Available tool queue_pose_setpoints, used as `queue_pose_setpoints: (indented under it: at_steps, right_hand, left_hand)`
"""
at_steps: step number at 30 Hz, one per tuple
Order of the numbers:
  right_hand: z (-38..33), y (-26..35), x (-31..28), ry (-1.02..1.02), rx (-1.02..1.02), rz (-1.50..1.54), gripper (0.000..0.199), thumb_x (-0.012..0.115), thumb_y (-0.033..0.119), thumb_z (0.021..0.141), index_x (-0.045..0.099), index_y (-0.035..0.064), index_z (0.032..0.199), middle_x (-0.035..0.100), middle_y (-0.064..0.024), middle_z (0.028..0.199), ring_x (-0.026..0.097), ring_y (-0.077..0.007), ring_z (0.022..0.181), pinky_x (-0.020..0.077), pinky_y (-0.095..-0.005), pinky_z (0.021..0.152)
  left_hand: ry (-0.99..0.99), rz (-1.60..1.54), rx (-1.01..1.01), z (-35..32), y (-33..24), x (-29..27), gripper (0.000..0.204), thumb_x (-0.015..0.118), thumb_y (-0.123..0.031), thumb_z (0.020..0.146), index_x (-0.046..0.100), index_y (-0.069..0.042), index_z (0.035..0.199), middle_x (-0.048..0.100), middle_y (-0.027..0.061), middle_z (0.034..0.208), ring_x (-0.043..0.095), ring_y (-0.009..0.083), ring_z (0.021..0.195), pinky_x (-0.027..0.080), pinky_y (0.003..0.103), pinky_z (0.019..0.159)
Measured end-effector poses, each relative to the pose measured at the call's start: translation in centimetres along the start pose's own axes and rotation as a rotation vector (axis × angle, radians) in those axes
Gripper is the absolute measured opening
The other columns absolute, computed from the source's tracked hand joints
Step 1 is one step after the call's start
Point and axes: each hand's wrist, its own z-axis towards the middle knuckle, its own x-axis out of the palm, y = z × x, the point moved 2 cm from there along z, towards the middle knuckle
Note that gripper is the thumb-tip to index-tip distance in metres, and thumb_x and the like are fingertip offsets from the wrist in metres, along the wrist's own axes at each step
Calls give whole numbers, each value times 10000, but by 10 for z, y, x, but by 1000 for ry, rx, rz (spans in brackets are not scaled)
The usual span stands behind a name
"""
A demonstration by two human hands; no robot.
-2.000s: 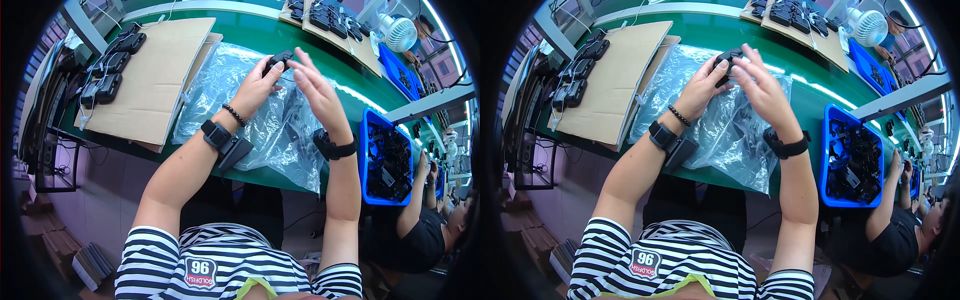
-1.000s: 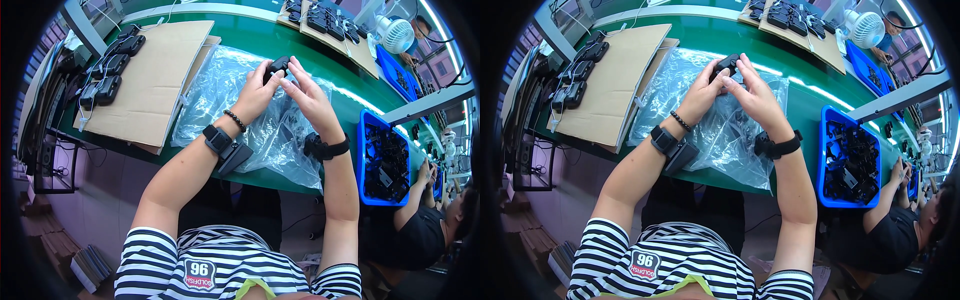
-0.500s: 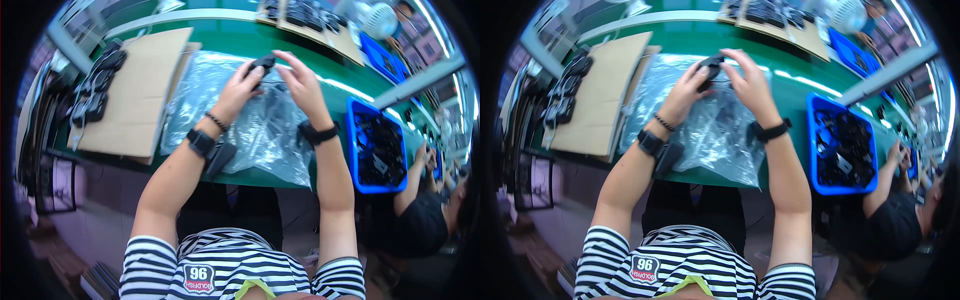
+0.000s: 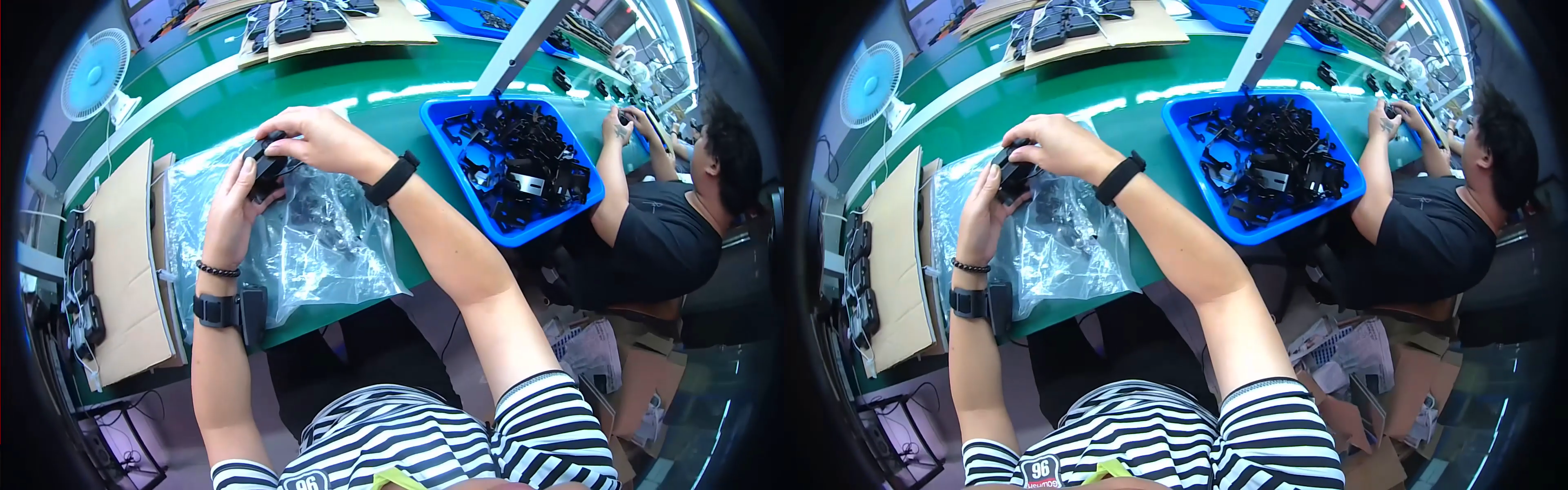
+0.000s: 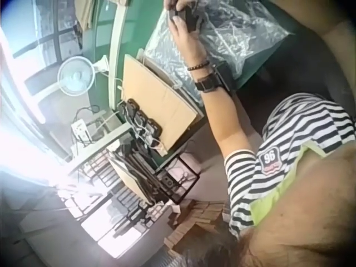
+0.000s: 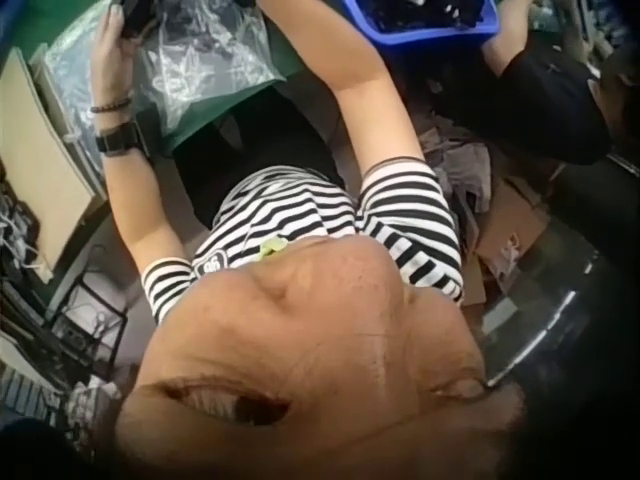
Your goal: The person assembles electronic devices by hand, picking up a black housing and fitting a small plastic component into it. They then thread a wire through the housing, press the parts together, and set the unit onto a cardboard sheet.
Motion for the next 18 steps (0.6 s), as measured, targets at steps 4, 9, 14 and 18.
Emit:
queue_pose_setpoints:
  at_steps: [4,9,14,18]
  right_hand:
    - [-1,3,0,3,28,-17,293,722,188,889,695,53,1148,692,-128,1032,672,-237,923,536,-325,821]
    - [1,-6,-2,137,91,143,394,737,207,891,639,61,1244,662,-100,1141,645,-172,995,530,-320,846]
    - [10,-10,-29,193,259,321,431,724,197,910,593,22,1282,657,-55,1125,617,-128,1001,526,-280,844]
    - [41,-63,-52,-157,474,252,357,690,319,932,669,22,1130,677,-20,1003,603,-105,851,478,-246,711]
  left_hand:
    - [7,14,8,-1,0,-1,428,464,-307,1060,469,-36,1391,601,91,1241,618,191,1089,522,392,945]
    - [37,-109,-29,0,4,-6,488,463,-382,1054,469,-27,1389,607,124,1237,632,221,1088,539,399,936]
    - [80,-267,-125,3,0,4,697,412,-564,1020,358,-13,1444,564,230,1276,667,293,1017,562,413,899]
    - [-114,-87,-58,4,8,-13,697,458,-557,1007,347,-8,1423,572,196,1191,668,252,930,589,395,806]
